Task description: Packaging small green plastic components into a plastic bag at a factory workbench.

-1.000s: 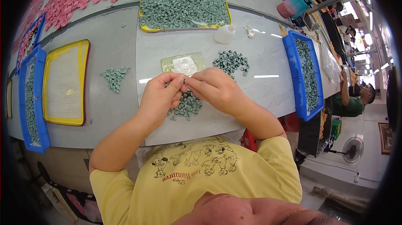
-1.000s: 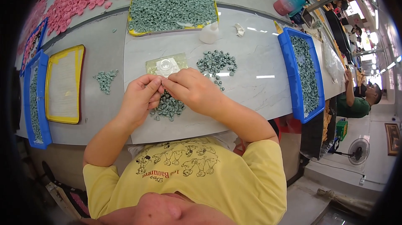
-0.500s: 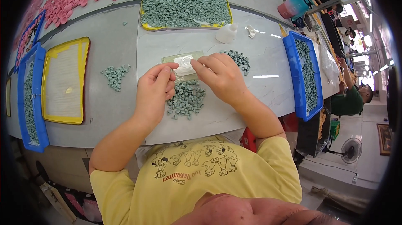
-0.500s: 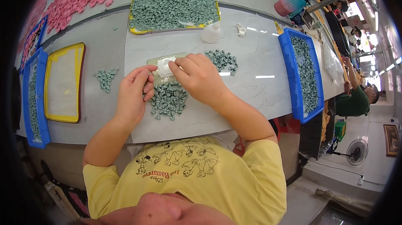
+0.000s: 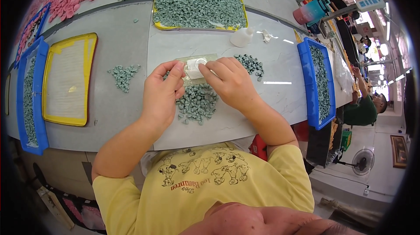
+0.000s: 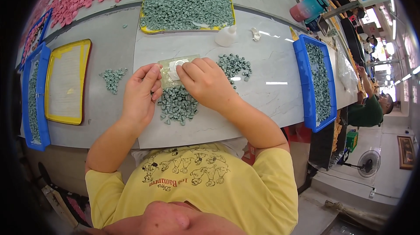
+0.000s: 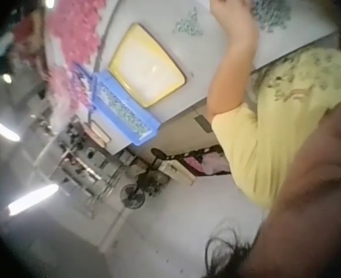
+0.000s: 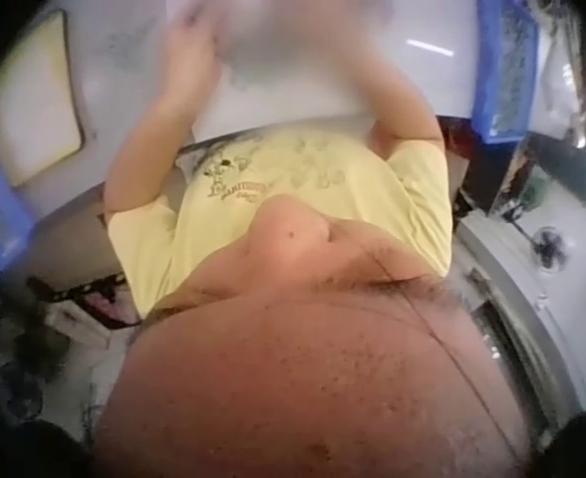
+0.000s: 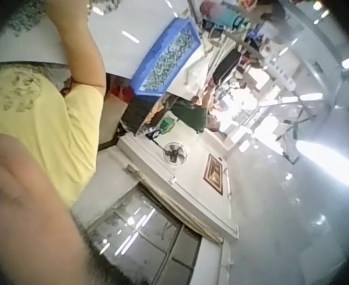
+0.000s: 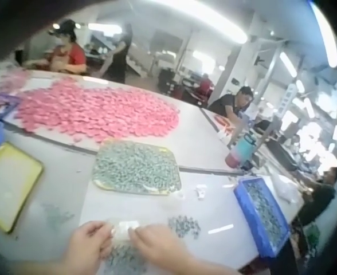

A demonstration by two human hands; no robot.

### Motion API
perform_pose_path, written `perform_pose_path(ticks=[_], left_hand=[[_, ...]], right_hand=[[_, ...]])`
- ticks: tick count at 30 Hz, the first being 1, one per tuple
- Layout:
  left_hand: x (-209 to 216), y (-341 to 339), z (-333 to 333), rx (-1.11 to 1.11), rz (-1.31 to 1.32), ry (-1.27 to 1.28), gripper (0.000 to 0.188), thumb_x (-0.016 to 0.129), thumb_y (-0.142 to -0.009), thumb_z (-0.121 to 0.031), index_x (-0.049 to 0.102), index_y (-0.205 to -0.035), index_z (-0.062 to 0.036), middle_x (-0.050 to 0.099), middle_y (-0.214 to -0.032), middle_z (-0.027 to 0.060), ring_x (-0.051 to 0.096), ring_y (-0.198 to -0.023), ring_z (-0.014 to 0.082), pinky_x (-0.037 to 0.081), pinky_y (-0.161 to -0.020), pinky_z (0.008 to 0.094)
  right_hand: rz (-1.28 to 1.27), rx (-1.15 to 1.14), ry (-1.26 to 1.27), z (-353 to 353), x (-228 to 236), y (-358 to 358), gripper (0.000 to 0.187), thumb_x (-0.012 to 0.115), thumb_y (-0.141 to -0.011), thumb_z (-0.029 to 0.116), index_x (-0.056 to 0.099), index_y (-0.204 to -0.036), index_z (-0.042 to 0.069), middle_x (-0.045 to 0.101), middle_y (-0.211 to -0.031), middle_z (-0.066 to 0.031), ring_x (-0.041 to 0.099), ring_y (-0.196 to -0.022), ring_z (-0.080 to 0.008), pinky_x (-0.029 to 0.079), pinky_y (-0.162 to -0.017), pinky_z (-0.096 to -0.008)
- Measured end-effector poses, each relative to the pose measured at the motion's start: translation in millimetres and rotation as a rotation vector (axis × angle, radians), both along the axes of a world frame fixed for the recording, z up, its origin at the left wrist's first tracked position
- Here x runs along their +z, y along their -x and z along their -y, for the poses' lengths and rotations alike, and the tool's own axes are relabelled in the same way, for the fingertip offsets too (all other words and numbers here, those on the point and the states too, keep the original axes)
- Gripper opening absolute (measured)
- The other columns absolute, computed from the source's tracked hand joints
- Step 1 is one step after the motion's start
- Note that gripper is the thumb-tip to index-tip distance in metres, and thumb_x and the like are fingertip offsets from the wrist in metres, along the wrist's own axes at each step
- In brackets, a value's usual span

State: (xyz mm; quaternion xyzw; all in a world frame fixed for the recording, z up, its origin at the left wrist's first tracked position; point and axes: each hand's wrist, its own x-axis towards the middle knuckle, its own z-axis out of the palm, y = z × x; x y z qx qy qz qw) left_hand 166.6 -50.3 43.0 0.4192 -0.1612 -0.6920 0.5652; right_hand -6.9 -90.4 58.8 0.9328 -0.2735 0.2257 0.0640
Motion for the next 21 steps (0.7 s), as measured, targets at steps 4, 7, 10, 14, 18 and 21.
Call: perform_pose_path(ticks=[4, 7, 10, 14, 18, 21], left_hand=[[3.7, 0.3, -1.2, -0.004, -0.028, -0.006, 0.021, 0.056, -0.087, -0.012, 0.05, -0.101, 0.0023, 0.055, -0.081, 0.0043, 0.033, -0.051, 0.0033, 0.031, -0.047, 0.019], [9.2, 2.5, -2.7, -0.04, 0.006, 0.007, 0.021, 0.056, -0.087, -0.012, 0.05, -0.101, 0.0027, 0.056, -0.083, 0.005, 0.033, -0.051, 0.0033, 0.031, -0.046, 0.019], [9.5, 3.7, -4.1, -0.09, 0.026, 0.012, 0.02, 0.056, -0.087, -0.011, 0.051, -0.101, 0.0025, 0.056, -0.084, 0.0058, 0.033, -0.051, 0.0033, 0.031, -0.045, 0.019], [5.9, 6.5, -5.4, -0.164, -0.02, 0.008, 0.016, 0.055, -0.088, -0.011, 0.051, -0.097, 0.0013, 0.055, -0.081, 0.0051, 0.032, -0.051, 0.0034, 0.029, -0.043, 0.0188], [3.3, 10.2, -6.1, -0.22, -0.05, -0.021, 0.013, 0.052, -0.09, -0.013, 0.05, -0.091, -0.0007, 0.051, -0.076, 0.0022, 0.032, -0.05, 0.0033, 0.028, -0.043, 0.0185], [1.8, 14.0, -6.4, -0.247, -0.098, -0.012, 0.017, 0.047, -0.093, -0.019, 0.048, -0.085, -0.0039, 0.043, -0.069, -0.0009, 0.03, -0.049, 0.004, 0.025, -0.043, 0.0186]], right_hand=[[0.155, 0.024, -0.12, 2.2, 0.7, 1.4, 0.035, 0.064, -0.062, 0.0, 0.061, -0.097, 0.002, 0.057, -0.081, -0.0064, 0.055, -0.069, -0.0201, 0.045, -0.064, -0.0308], [0.506, -0.227, -0.505, -4.9, 4.9, -4.2, 0.026, 0.065, -0.071, -0.001, 0.062, -0.097, 0.001, 0.059, -0.078, -0.0053, 0.055, -0.067, -0.0151, 0.044, -0.062, -0.0282], [0.862, -0.315, -1.1, -3.9, 4.6, 2.8, 0.016, 0.061, -0.081, 0.006, 0.062, -0.095, -0.001, 0.06, -0.078, -0.0042, 0.053, -0.068, -0.0102, 0.042, -0.06, -0.025], [1.0, -0.344, -1.385, -2.4, 6.8, 10.4, 0.014, 0.06, -0.084, 0.012, 0.061, -0.091, -0.001, 0.059, -0.077, -0.0024, 0.051, -0.067, -0.0084, 0.04, -0.059, -0.0226], [1.114, -0.279, -1.554, -2.1, 2.4, 14.4, 0.013, 0.06, -0.084, 0.013, 0.059, -0.088, 0.0, 0.057, -0.073, -0.0023, 0.049, -0.066, -0.0084, 0.038, -0.06, -0.0212], [1.101, -0.301, -1.572, -4.6, 9.3, 13.2, 0.011, 0.06, -0.084, 0.011, 0.059, -0.088, 0.001, 0.056, -0.072, -0.0017, 0.05, -0.066, -0.0085, 0.039, -0.059, -0.0209]])
